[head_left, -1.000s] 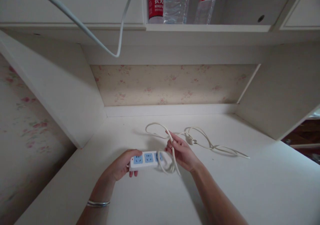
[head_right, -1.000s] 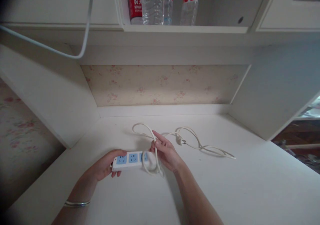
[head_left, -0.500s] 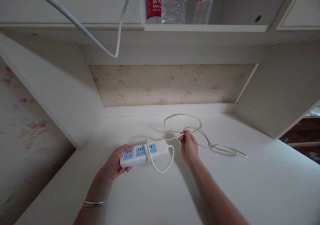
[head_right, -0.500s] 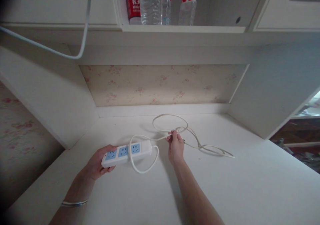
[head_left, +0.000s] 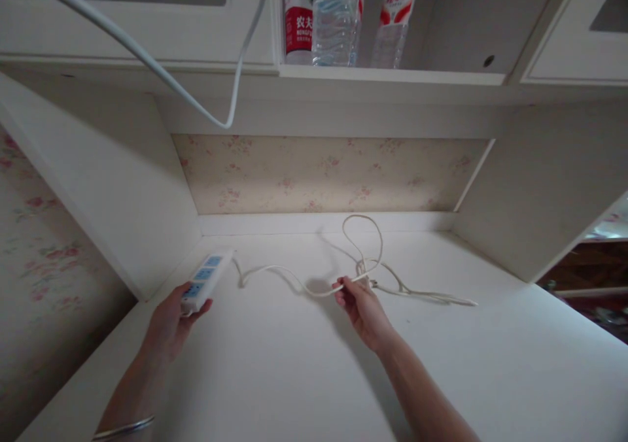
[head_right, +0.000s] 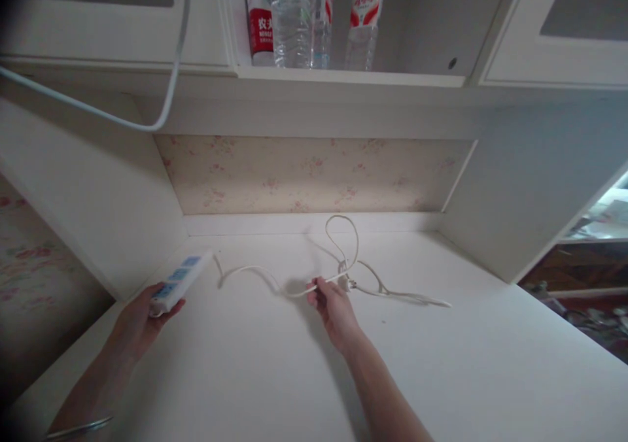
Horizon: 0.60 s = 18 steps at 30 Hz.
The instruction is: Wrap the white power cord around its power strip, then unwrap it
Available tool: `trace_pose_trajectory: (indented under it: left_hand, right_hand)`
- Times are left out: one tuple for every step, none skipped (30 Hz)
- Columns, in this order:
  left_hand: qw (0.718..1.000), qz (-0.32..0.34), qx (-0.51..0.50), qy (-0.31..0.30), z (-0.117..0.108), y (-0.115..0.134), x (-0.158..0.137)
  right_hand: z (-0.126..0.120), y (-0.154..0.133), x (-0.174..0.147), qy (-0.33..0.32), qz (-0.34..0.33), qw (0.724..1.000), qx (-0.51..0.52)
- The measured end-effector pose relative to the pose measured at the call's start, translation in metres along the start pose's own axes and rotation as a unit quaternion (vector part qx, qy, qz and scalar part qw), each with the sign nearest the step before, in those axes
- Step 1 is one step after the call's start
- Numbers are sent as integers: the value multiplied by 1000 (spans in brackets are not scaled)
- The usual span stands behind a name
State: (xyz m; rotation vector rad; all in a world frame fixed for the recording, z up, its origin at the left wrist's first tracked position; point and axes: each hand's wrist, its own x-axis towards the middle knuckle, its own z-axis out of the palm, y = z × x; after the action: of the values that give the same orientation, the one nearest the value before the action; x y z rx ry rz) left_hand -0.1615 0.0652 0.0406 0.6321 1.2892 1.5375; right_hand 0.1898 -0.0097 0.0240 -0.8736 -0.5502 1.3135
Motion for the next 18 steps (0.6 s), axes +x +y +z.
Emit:
trace_pose_trajectory:
  left_hand:
    - [1000, 13, -24, 15, -3, -1, 4]
    - [999, 22, -34, 21, -7, -2, 8]
    - [999, 25, -31, 19, -10, -4, 11]
    - [999, 24, -21, 14, -13, -5, 14]
    - [1000, 22, -4, 9, -16, -7, 17]
    - [1000, 17, 18, 3, -20, -8, 21]
    - [999, 9, 49, -4, -23, -9, 25]
    - [996, 0, 89, -8, -26, -11, 29]
    - [990, -9, 141, -8, -29, -12, 35]
    - [979, -13, 205, -8, -33, -13, 41]
    - [961, -9, 276, -3, -37, -14, 47]
    - [937, 7, 348, -6, -41, -14, 52]
    - [909, 31, 415, -14, -45, -14, 58]
    - [880, 58, 471, -18, -49, -15, 62]
    - [848, 87, 522, -26, -51, -14, 66]
    - [817, 112, 564, -33, -53, -14, 68]
    - [790, 132, 598, -39, -54, -13, 70]
    - [767, 147, 623, -46, -53, -12, 70]
  right_hand:
    - [2, 7, -4, -16, 26, 999, -42]
    - [5, 13, -8, -28, 51, 995, -77]
    - [7, 19, -11, -37, 73, 991, -106]
    - [9, 25, -12, -43, 95, 986, -130]
    - [11, 30, -13, -46, 116, 980, -153]
    - [13, 33, -14, -49, 135, 974, -174]
    - [15, 35, -14, -53, 150, 968, -194]
    - [16, 35, -14, -62, 160, 961, -217]
    - [16, 34, -15, -75, 167, 953, -240]
    - [16, 31, -17, -96, 172, 944, -264]
    - [14, 26, -20, -125, 177, 933, -287]
    - [11, 19, -23, -158, 180, 921, -308]
    - [6, 11, -25, -190, 179, 908, -328]
    - [1, 1, -28, -216, 173, 897, -345]
    - [-6, -10, -29, -230, 157, 890, -361]
    - [-13, -22, -28, -227, 133, 887, -380]
    - [-21, -34, -26, -205, 101, 887, -401]
    - [-30, -45, -21, -166, 59, 886, -430]
